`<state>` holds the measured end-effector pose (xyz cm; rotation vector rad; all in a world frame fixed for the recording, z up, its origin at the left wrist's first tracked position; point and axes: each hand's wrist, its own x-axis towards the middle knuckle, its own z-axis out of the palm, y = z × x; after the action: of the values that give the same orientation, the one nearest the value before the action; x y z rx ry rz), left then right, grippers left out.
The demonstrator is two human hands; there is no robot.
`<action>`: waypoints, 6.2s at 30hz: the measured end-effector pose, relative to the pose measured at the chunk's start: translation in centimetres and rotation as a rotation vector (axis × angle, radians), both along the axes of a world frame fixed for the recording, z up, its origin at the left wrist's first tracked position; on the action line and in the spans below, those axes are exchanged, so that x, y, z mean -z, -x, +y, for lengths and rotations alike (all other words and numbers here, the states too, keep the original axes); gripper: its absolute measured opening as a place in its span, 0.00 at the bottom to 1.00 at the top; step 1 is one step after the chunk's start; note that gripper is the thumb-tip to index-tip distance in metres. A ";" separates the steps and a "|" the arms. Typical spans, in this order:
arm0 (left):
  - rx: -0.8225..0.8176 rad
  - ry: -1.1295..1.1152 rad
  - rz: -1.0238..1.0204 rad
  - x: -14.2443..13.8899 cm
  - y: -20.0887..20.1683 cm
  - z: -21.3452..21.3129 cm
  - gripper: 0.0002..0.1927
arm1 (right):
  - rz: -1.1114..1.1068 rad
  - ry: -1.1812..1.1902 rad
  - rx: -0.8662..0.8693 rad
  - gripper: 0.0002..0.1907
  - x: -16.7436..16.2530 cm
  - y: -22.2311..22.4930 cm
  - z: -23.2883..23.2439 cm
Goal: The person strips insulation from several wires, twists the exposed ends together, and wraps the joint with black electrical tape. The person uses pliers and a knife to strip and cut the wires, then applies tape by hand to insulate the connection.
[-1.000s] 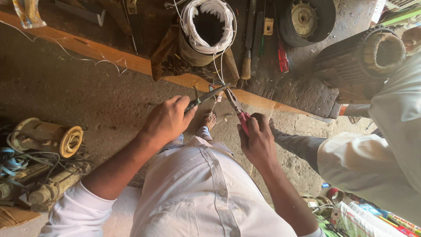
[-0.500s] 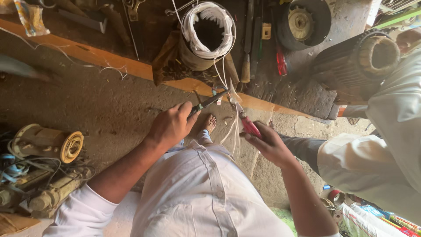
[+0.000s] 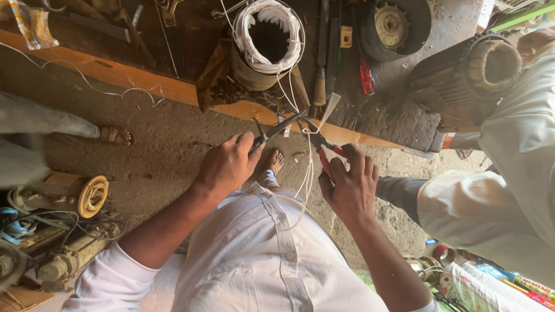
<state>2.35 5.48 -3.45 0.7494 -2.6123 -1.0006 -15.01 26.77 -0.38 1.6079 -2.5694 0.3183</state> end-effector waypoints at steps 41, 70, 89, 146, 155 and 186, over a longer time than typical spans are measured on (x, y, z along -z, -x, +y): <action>-0.158 0.226 0.067 4.6 1.4 2.9 0.17 | -1.910 -0.368 0.195 0.25 5.6 11.3 -0.2; -0.170 -0.022 0.006 0.9 1.9 3.9 0.14 | -0.585 -0.103 -0.206 0.14 1.4 9.1 -0.9; -0.149 0.186 -0.017 3.7 2.0 3.1 0.16 | -1.671 -0.438 0.139 0.16 3.6 12.0 -1.2; -0.101 -0.223 0.094 5.3 6.9 6.6 0.16 | -0.613 0.104 0.168 0.21 8.6 10.3 -5.3; -0.255 -0.667 -0.006 2.1 8.9 4.7 0.24 | -2.191 0.465 0.316 0.20 7.8 10.9 -3.3; -0.420 -0.504 0.161 1.1 1.6 0.7 0.12 | -0.517 -0.133 -0.519 0.25 3.9 5.6 -7.1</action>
<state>0.70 6.14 -4.59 1.2067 -1.9560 -1.5147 -20.62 19.65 -4.33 2.5234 -2.4793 0.6955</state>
